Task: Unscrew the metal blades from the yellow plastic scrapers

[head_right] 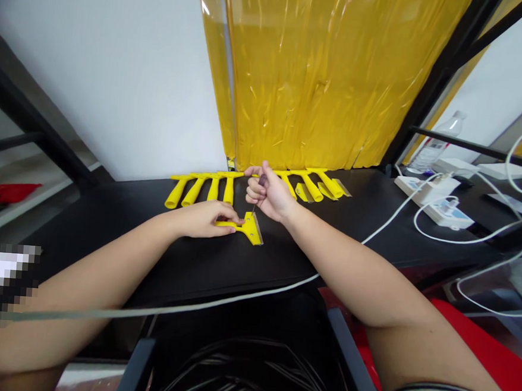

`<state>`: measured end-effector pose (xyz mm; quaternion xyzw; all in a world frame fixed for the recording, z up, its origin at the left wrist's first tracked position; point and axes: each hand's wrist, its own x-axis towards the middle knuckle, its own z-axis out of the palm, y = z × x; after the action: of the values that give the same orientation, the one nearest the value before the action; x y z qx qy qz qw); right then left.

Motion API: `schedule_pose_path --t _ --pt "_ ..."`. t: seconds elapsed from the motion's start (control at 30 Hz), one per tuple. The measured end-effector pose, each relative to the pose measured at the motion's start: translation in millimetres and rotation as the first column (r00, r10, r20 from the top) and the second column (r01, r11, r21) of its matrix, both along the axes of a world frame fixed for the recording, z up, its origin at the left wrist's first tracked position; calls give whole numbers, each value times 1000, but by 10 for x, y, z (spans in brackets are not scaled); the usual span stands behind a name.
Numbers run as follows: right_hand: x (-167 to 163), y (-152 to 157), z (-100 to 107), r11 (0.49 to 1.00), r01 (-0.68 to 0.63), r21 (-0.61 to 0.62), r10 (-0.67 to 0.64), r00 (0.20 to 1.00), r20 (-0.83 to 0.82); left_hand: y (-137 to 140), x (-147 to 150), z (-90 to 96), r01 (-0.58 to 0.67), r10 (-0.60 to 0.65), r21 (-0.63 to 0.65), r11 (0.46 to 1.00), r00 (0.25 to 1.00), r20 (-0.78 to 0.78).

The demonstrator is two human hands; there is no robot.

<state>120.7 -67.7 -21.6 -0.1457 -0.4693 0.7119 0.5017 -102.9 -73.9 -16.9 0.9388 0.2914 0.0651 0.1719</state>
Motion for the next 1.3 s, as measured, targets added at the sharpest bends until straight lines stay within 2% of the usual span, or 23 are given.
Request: schedule_pose_path --t 0.13,0.27,0.37,0.6,0.7,0.73,0.8,0.87,0.93,1.07,1.17,1.23,1.3 --pt "166 -88 95 985 -171 5 170 983 72 -9 15 7 -17 16 -12 1000 999 -32" --pt "223 -138 72 918 -397 20 389 907 158 -10 10 3 -15 14 -14 1000 1000 -19" --pt "193 -148 38 883 -467 46 453 874 177 -8 5 -3 -10 10 -6 1000 1000 -9" --pt "136 -201 33 909 -417 10 403 884 238 -3 6 -7 -13 13 -25 1000 1000 -6" --pt "116 -224 32 930 -360 66 331 905 268 -1 6 -9 -28 28 -36 999 1000 1" --pt "115 -223 31 941 -315 123 270 918 289 -2 6 -9 -33 33 -39 999 999 3" --pt "134 -206 34 941 -169 292 60 936 348 -3 8 -9 -39 40 -45 998 999 10" --pt "182 -186 47 889 -22 457 -180 902 393 -4 11 -9 -35 36 -53 998 999 14" --pt "247 -178 71 847 45 529 -309 852 422 -5 14 -8 -32 34 -60 998 999 17" --pt "367 -171 123 854 8 521 -293 834 468 -4 15 -7 -36 37 -75 997 999 9" --pt "434 -136 136 869 -52 492 -221 849 480 -1 10 -8 -32 32 -83 996 999 0" --pt "460 -114 130 891 -142 432 -101 864 493 2 6 -10 -29 29 -82 996 1000 0" --pt "451 -117 119 912 -251 323 74 878 473 3 3 -10 -32 32 -81 996 999 -3"
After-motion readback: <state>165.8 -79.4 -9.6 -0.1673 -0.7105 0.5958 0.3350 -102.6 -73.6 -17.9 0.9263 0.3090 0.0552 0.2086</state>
